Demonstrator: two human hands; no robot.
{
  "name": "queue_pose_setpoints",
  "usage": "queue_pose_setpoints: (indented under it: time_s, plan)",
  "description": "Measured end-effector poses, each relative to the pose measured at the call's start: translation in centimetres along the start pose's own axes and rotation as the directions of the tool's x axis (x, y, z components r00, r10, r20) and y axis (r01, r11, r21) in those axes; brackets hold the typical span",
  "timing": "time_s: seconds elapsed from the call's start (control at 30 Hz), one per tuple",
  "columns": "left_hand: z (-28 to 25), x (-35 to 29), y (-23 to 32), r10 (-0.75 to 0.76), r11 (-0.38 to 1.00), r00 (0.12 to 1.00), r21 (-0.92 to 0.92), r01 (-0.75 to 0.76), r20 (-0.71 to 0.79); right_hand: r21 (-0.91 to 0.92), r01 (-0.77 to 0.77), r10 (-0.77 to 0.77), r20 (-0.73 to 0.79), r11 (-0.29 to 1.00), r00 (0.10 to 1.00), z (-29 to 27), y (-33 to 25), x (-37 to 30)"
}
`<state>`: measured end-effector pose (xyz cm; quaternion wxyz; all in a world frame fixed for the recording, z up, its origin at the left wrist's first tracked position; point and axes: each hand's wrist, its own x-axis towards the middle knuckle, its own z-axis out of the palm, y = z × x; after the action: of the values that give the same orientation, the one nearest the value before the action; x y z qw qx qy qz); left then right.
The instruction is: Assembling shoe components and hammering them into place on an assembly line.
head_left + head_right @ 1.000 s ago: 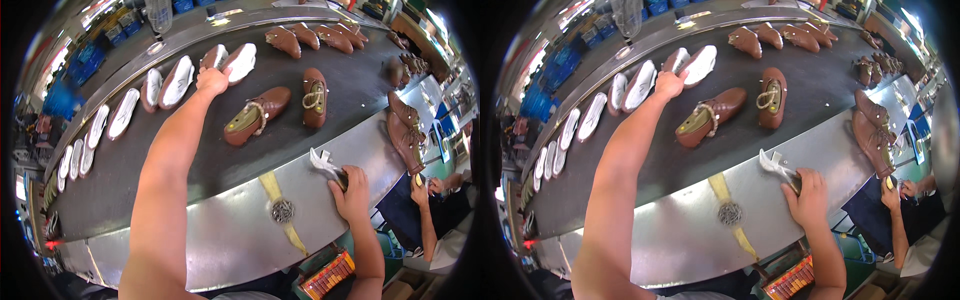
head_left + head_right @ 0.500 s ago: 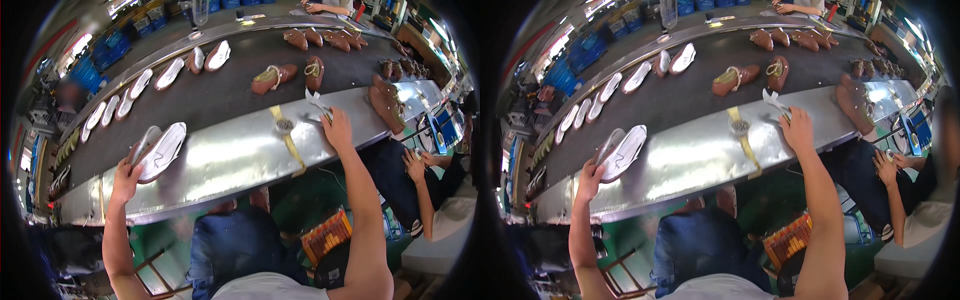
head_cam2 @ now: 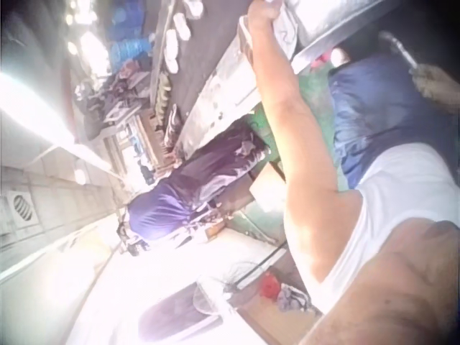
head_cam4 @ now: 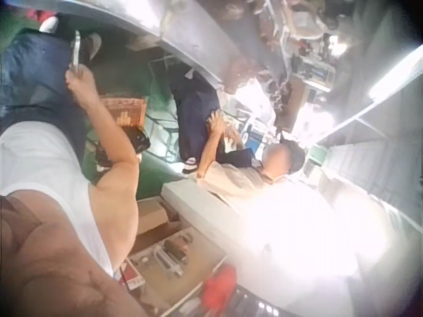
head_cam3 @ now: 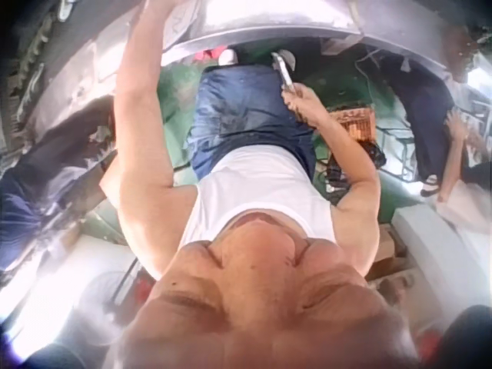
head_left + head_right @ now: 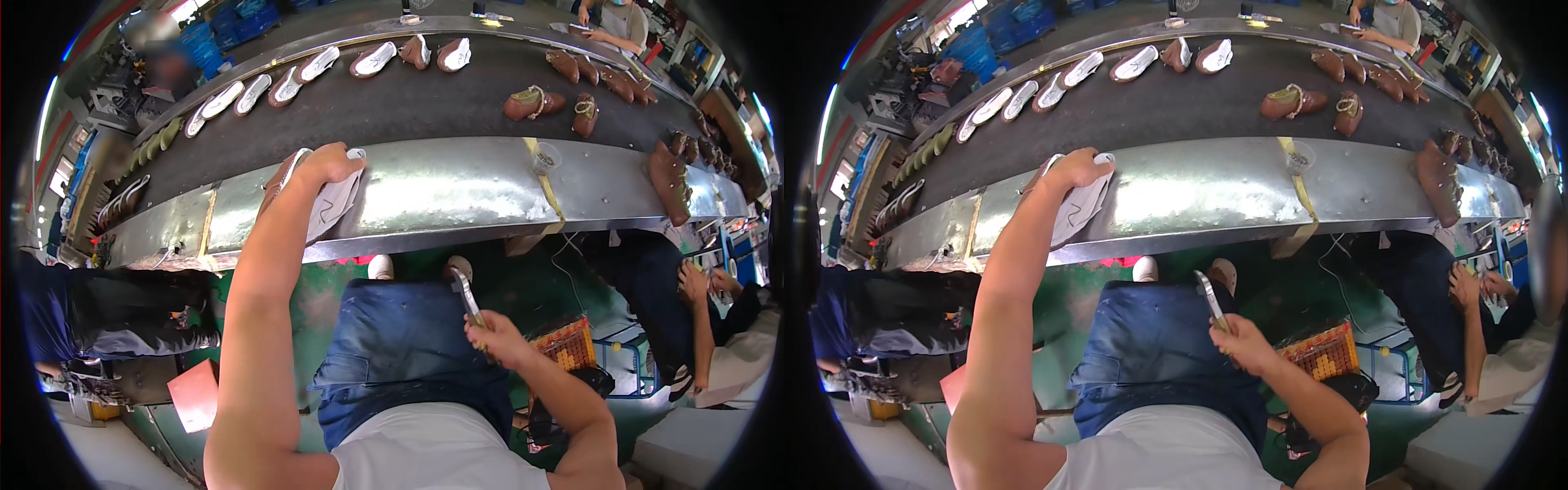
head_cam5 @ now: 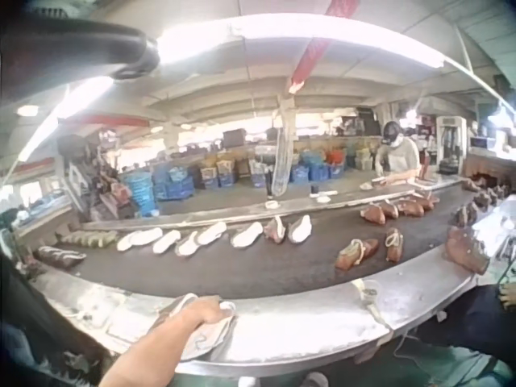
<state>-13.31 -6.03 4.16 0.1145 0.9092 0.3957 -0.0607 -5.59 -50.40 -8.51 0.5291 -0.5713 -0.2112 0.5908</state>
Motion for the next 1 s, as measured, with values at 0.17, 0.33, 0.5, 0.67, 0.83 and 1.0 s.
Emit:
queue_pose_setpoints:
  time_s: [0.17,0.33,0.5,0.67,0.83,1.0]
  plan:
    - [1.2,-5.1,1.1,0.032,0.806,0.997,-0.589,-0.064,-0.064,0.111,-0.019,0.017,0.025,0.994,1.000,1.9,-0.5,-2.0]
    - [12.8,-19.5,5.2,-0.016,0.279,0.959,-0.922,-0.267,-0.283,-0.536,0.132,-0.217,-0.098,0.834,0.971,5.2,-2.2,-0.1]
    - [22.4,-24.4,6.4,0.183,0.085,0.983,-0.995,-0.043,-0.027,-0.679,0.320,-0.438,-0.004,0.661,0.899,5.2,1.5,3.7]
    - [21.2,-25.0,3.4,0.410,0.047,0.907,-0.995,0.087,0.099,-0.399,0.275,-0.279,0.049,0.875,0.959,3.6,3.4,5.0]
    - [22.3,-25.3,3.7,0.330,0.064,0.941,-0.997,0.051,0.070,-0.797,0.282,-0.365,0.084,0.534,0.927,4.9,0.6,1.1]
    - [22.5,-24.9,4.5,0.273,0.146,0.960,-0.989,0.026,0.066,-0.498,0.026,0.055,0.148,0.867,0.987,4.0,0.9,-2.3]
